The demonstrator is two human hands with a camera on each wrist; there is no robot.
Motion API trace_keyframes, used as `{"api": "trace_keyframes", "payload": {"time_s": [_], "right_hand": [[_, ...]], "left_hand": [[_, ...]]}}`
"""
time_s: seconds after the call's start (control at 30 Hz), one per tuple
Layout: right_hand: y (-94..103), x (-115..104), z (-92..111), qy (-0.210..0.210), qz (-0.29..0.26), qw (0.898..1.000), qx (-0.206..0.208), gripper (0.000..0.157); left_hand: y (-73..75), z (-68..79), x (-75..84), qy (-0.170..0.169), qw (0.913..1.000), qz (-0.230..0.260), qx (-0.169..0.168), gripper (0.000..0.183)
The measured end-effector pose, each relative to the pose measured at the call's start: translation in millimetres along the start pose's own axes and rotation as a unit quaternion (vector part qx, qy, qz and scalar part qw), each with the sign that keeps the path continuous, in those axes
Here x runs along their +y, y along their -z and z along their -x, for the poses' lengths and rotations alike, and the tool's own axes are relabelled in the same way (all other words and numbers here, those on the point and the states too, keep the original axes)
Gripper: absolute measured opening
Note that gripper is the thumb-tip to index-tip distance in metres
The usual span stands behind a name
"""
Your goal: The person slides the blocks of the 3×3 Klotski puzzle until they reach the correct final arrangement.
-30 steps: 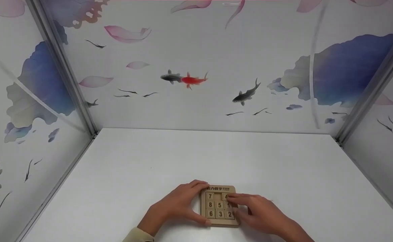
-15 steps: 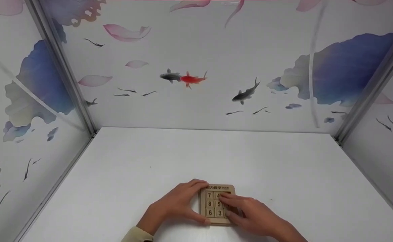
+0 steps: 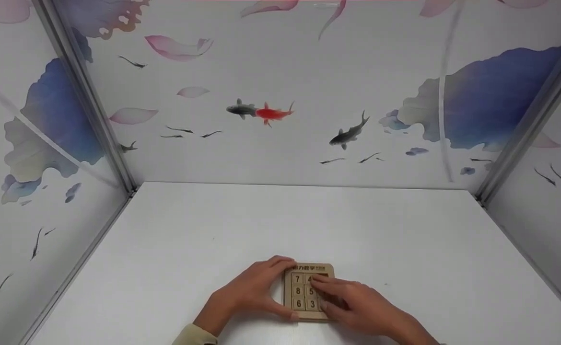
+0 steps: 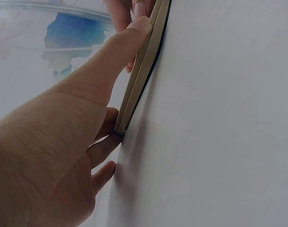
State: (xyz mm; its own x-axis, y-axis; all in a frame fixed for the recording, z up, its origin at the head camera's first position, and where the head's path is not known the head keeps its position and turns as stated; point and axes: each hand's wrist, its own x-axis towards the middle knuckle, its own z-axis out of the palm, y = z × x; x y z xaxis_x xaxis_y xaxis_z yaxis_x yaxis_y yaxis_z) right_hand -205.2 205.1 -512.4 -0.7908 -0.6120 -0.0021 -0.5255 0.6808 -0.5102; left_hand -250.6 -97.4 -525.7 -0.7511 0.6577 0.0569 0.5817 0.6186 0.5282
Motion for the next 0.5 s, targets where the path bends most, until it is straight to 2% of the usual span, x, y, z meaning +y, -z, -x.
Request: {"api": "trace_keyframes", "payload": {"time_s": [0.1, 0.3, 0.4, 0.5], "right_hand": [[5.6, 1.0, 0.2, 0.002, -0.010, 1.000, -0.001, 0.052], [20.8, 5.6, 3.3, 0.006, -0.076, 0.997, -0.012, 0.039], [23.9, 7.8, 4.9, 0.023, -0.076, 0.997, -0.020, 0.035], [24.4, 9.0, 5.1, 0.021, -0.074, 0.997, -0.031, 0.035]], "left_hand": [[1.3, 0.3, 0.6, 0.005, 1.0000, 0.001, -0.002, 0.115], [0.9, -0.5, 0.0, 0.009, 0.9999, -0.005, -0.003, 0.116], [0.1, -0.4, -0.4, 0.005, 0.9999, -0.009, -0.002, 0.115], [-0.1, 0.6, -0.1, 0.008, 0.9999, -0.007, -0.003, 0.115]]}}
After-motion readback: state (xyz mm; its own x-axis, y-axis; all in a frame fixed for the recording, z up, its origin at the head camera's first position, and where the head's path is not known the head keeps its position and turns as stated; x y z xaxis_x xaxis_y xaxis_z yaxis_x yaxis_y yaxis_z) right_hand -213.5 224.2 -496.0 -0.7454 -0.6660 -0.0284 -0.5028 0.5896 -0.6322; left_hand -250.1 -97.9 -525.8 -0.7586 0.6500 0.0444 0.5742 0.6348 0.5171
